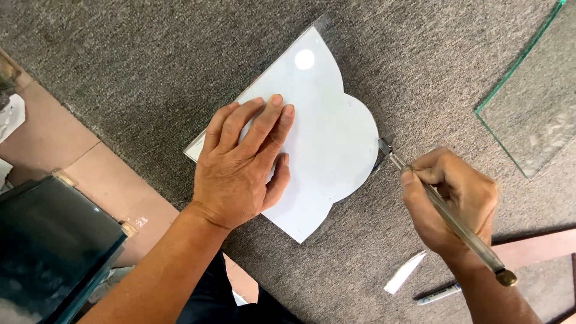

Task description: Cutting a curved shape from a glass sheet using a template and a glass cutter

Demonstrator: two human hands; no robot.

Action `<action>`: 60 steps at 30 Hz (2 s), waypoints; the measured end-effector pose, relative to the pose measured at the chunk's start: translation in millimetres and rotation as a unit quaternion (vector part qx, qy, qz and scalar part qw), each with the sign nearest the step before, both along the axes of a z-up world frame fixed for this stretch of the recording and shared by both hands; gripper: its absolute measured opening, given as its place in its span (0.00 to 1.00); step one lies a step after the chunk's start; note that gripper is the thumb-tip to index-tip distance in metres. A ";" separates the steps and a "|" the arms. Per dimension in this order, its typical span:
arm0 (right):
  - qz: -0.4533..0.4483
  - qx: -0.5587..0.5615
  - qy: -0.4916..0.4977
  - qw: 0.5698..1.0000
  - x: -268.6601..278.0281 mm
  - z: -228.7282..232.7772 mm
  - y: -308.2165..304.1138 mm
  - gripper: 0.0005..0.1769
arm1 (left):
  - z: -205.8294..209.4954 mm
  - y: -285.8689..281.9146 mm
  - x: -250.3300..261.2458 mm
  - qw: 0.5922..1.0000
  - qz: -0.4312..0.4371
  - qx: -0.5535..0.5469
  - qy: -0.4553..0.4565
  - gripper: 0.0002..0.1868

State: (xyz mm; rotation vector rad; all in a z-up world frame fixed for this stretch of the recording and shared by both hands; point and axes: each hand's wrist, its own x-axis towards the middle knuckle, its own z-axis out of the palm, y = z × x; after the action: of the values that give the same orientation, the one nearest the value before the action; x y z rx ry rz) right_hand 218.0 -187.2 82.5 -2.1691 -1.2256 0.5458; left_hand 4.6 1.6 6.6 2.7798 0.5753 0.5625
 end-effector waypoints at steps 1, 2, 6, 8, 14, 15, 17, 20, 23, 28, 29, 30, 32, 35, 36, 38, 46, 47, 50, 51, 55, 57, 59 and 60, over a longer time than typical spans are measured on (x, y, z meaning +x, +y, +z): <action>-0.005 0.000 -0.001 1.000 -1.5 0.0 -0.6 0.18 | -0.3 0.1 0.1 1.000 -0.005 0.000 -0.001 0.28; -0.005 -0.001 -0.003 1.000 -3.4 0.8 -1.5 0.18 | -0.3 -0.2 -0.1 1.000 -0.004 -0.002 -0.001 0.28; -0.019 0.006 0.012 1.000 -10.5 1.2 -3.9 0.19 | -1.7 -1.2 -1.3 1.000 -0.003 -0.006 -0.003 0.28; -0.038 0.000 0.018 0.999 -15.7 4.8 -2.0 0.19 | -3.1 -0.6 -0.7 1.000 -0.005 -0.007 -0.002 0.28; -0.050 0.011 0.001 0.999 -21.9 0.0 -7.4 0.17 | -0.3 0.1 -0.5 1.000 -0.011 -0.022 -0.015 0.27; -0.042 0.019 -0.014 0.999 -21.4 -3.9 -10.7 0.14 | -0.5 -0.1 -0.3 1.000 -0.007 -0.026 -0.011 0.27; -0.090 0.007 0.010 0.996 -30.6 1.6 -6.0 0.16 | -1.2 1.7 1.7 1.000 -0.012 -0.027 -0.011 0.27; -0.150 -0.009 0.053 0.987 -42.6 5.8 -7.7 0.18 | 0.9 -0.6 0.1 0.999 -0.016 -0.035 -0.008 0.27; -0.159 0.007 0.059 0.985 -47.7 6.8 -6.2 0.18 | 1.4 -0.2 1.3 0.999 -0.016 -0.030 -0.011 0.27; -0.228 -0.032 0.083 0.970 -61.4 11.3 -6.4 0.15 | -1.7 -1.4 -1.6 0.999 -0.023 -0.041 0.015 0.27; -0.222 -0.023 0.073 0.972 -63.6 10.7 -7.4 0.17 | 0.2 -1.4 -1.8 0.999 -0.020 -0.036 0.021 0.27; -0.212 -0.010 0.059 0.975 -62.3 7.9 -6.3 0.19 | 0.4 0.4 0.9 0.999 -0.014 -0.028 0.022 0.28; -0.226 -0.005 0.068 0.972 -67.4 9.7 -4.9 0.18 | 1.7 -0.5 1.3 0.999 -0.017 -0.035 0.023 0.28; -0.263 -0.024 0.064 0.962 -75.4 9.2 -5.5 0.13 | 1.6 0.9 1.2 0.999 -0.019 -0.043 0.027 0.28; -0.287 -0.048 0.053 0.955 -78.5 8.6 -7.1 0.09 | 1.4 0.7 0.5 0.998 -0.019 -0.045 0.030 0.28; -0.283 -0.040 0.048 0.957 -80.0 7.2 -6.9 0.13 | 0.9 1.3 0.3 0.998 -0.022 -0.048 0.029 0.28; -0.302 -0.021 0.026 0.953 -92.9 3.3 -1.7 0.09 | 7.7 7.4 -0.7 0.996 -0.044 -0.065 0.045 0.29; -0.321 -0.030 0.032 0.946 -95.9 4.0 -1.2 0.09 | 8.5 11.1 -1.4 0.995 -0.059 -0.051 0.064 0.30; -0.355 -0.039 0.036 0.933 -103.2 3.7 2.1 0.11 | 11.7 28.7 -4.2 0.991 -0.107 -0.026 0.077 0.31; -0.367 -0.040 0.031 0.929 -104.9 4.0 3.3 0.12 | 13.0 35.4 -4.4 0.988 -0.138 -0.019 0.069 0.31; -0.377 -0.016 0.029 0.926 -111.0 4.2 8.8 0.14 | 20.8 63.6 -2.3 0.974 -0.210 -0.014 0.084 0.31; -0.395 -0.057 0.005 0.917 -115.9 4.9 9.7 0.08 | 22.8 74.2 -3.0 0.964 -0.254 0.006 0.077 0.29; -0.409 -0.059 0.005 0.911 -119.9 2.7 10.1 0.10 | 22.4 87.1 -2.0 0.955 -0.287 0.000 0.075 0.30; -0.417 -0.057 0.001 0.907 -121.5 1.8 10.0 0.12 | 21.8 93.2 -0.8 0.947 -0.315 -0.005 0.070 0.30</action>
State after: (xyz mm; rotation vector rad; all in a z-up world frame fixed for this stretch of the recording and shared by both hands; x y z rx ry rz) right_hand 96.5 -177.2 84.3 -2.5078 -0.1735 0.2411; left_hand 3.8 94.9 28.4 2.7786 -0.2950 0.2166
